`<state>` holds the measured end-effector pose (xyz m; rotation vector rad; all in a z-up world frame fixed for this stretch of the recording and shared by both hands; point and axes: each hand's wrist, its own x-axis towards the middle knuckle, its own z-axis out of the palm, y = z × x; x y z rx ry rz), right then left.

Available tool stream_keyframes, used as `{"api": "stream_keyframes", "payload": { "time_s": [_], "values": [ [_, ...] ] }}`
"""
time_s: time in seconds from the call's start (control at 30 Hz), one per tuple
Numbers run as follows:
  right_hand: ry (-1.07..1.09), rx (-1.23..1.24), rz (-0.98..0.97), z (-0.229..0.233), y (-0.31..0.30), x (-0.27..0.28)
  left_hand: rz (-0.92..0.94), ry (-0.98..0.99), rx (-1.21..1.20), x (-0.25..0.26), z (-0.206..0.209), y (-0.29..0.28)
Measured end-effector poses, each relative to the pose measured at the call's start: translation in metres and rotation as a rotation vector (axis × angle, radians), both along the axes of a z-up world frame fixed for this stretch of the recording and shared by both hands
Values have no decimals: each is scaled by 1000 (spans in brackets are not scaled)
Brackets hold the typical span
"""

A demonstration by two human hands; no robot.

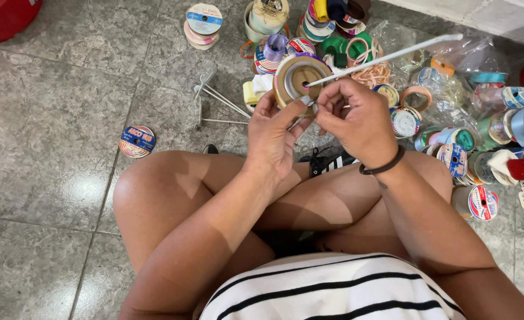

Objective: The person sorts through spools of ribbon and small decorative items on the floor, picking up a plastic rod and sliding several spools onto it.

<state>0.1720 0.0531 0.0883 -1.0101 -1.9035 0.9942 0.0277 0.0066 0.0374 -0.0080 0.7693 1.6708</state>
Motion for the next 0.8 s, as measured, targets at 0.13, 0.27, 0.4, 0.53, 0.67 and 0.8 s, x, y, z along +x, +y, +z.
{"api": "stream_keyframes", "payload": {
  "time_s": [0.13, 0.27, 0.4, 0.53, 0.67, 0.8],
  "values": [
    [5, 23, -5, 1, -3, -1, -15, 14, 28, 1, 3, -1],
    [9, 12, 12, 8, -5, -1, -22, 33, 58, 1, 3, -3],
    [-12, 6, 29, 2, 1, 5, -1, 58, 20, 3, 3, -2],
    [72, -161, 63, 38, -5, 27, 11, 50, 16, 1, 5, -4],
    [287, -391, 64, 39, -1, 54, -45, 24, -58, -1, 14, -6],
    [394, -371, -23, 26, 2, 51, -48, 27, -65, 0, 22, -7]
  ]
}}
